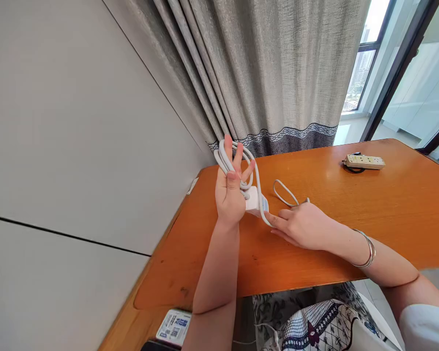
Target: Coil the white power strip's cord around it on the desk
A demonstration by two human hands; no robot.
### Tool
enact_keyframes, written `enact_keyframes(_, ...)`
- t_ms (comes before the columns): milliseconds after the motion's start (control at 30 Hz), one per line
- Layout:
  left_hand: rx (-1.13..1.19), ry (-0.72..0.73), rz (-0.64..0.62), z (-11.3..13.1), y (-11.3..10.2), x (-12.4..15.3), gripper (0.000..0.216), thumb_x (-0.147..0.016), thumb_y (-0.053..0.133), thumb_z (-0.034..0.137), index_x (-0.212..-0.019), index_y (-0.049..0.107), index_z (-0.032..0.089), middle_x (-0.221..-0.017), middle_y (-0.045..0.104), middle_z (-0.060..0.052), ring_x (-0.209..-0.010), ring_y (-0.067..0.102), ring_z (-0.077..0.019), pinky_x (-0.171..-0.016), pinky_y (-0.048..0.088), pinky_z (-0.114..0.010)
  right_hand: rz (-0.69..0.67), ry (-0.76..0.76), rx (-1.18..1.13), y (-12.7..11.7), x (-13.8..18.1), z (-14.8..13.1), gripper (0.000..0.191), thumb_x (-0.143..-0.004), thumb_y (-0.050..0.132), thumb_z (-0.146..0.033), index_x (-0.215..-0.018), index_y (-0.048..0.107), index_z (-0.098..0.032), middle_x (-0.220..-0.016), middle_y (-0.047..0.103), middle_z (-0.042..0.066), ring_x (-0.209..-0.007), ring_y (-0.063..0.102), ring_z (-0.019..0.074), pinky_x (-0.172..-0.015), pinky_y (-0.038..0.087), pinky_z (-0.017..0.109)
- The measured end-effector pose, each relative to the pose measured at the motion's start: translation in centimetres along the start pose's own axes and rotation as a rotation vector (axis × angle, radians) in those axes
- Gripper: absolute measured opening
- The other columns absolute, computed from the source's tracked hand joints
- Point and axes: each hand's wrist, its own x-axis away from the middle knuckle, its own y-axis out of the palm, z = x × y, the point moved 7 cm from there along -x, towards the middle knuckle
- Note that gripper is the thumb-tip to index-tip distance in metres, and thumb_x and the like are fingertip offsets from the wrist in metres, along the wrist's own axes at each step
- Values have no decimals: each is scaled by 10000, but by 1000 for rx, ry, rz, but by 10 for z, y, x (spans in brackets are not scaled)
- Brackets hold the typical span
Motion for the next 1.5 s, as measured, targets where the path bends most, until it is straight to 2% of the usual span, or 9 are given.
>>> enact_keyframes(233, -160, -133, -182, -13, 12, 7, 584, -935, 529, 631, -1417, 564, 304, -1659, 351, -79, -1535, 308, -341, -1093, 517, -432, 226, -156, -33, -20, 12, -9, 405, -1077, 357, -337, -1322, 586, -110, -773, 669, 29, -553, 536, 125, -492, 270, 303)
enact_keyframes(400, -111, -333, -420, -24, 31, 19, 596, -947, 537, 594, -1445, 539, 267, -1579, 467, -146, -1261, 645, -317, -946, 580, -378, 504, -220, -192, -52, 27, 4, 362, -1078, 361, -296, -1112, 680, -130, -722, 600, 10, -618, 547, 108, -519, 356, 247)
enact_keyframes(533, 55, -506, -530, -29, 45, 31, 563, -909, 589, 616, -1281, 631, 195, -1099, 759, -131, -667, 707, -155, -570, 530, -244, 671, -176, -357, -62, 31, 26, 327, -1057, 442, -340, -1121, 707, -161, -796, 602, 26, -698, 570, 110, -622, 470, 224)
enact_keyframes(700, 218, -701, -632, -37, 66, 50, 522, -852, 594, 706, -822, 572, 186, -459, 565, 28, -363, 458, -93, -399, 359, -209, 895, 71, -365, -62, 33, 53, 353, -1030, 492, -360, -1287, 692, -222, -930, 563, 55, -806, 550, 152, -707, 518, 299)
enact_keyframes(833, 363, -760, -574, -39, 73, 53, 592, -791, 640, 741, -684, 416, 203, -485, 563, 42, -291, 343, -47, -342, 266, -196, 871, 161, -408, -59, 31, 61, 369, -1034, 467, -363, -1302, 695, -253, -1031, 603, 82, -941, 569, 194, -846, 521, 392)
enact_keyframes(967, 492, -759, -595, -35, 75, 56, 595, -823, 585, 754, -690, 394, 207, -521, 580, 33, -256, 289, -37, -287, 216, -191, 734, 88, -660, -52, 23, 65, 390, -1059, 414, -343, -1358, 650, -259, -1203, 661, 94, -1123, 600, 202, -987, 490, 420)
enact_keyframes(1200, 547, -668, -660, -26, 75, 56, 482, -898, 567, 659, -763, 450, 211, -390, 448, 85, -271, 244, -56, -318, 253, -172, 635, 40, -1050, -36, 13, 77, 404, -1047, 455, -436, -1287, 694, -217, -949, 691, 44, -810, 613, 124, -782, 524, 285)
enact_keyframes(1333, 602, -754, -692, -26, 77, 57, 458, -893, 615, 610, -747, 469, 201, -351, 285, 131, -260, 177, -42, -314, 201, -152, 579, 74, -1221, -25, 11, 82, 450, -1011, 504, -511, -1213, 731, -180, -797, 636, 15, -602, 523, 82, -549, 466, 212)
enact_keyframes(1500, 597, -846, -705, -28, 77, 60, 502, -875, 630, 620, -684, 441, 197, -349, 244, 132, -256, 169, -32, -309, 176, -150, 493, 54, -1248, -22, 11, 83, 459, -1011, 495, -525, -1178, 722, -162, -671, 598, -14, -526, 545, 78, -485, 458, 193)
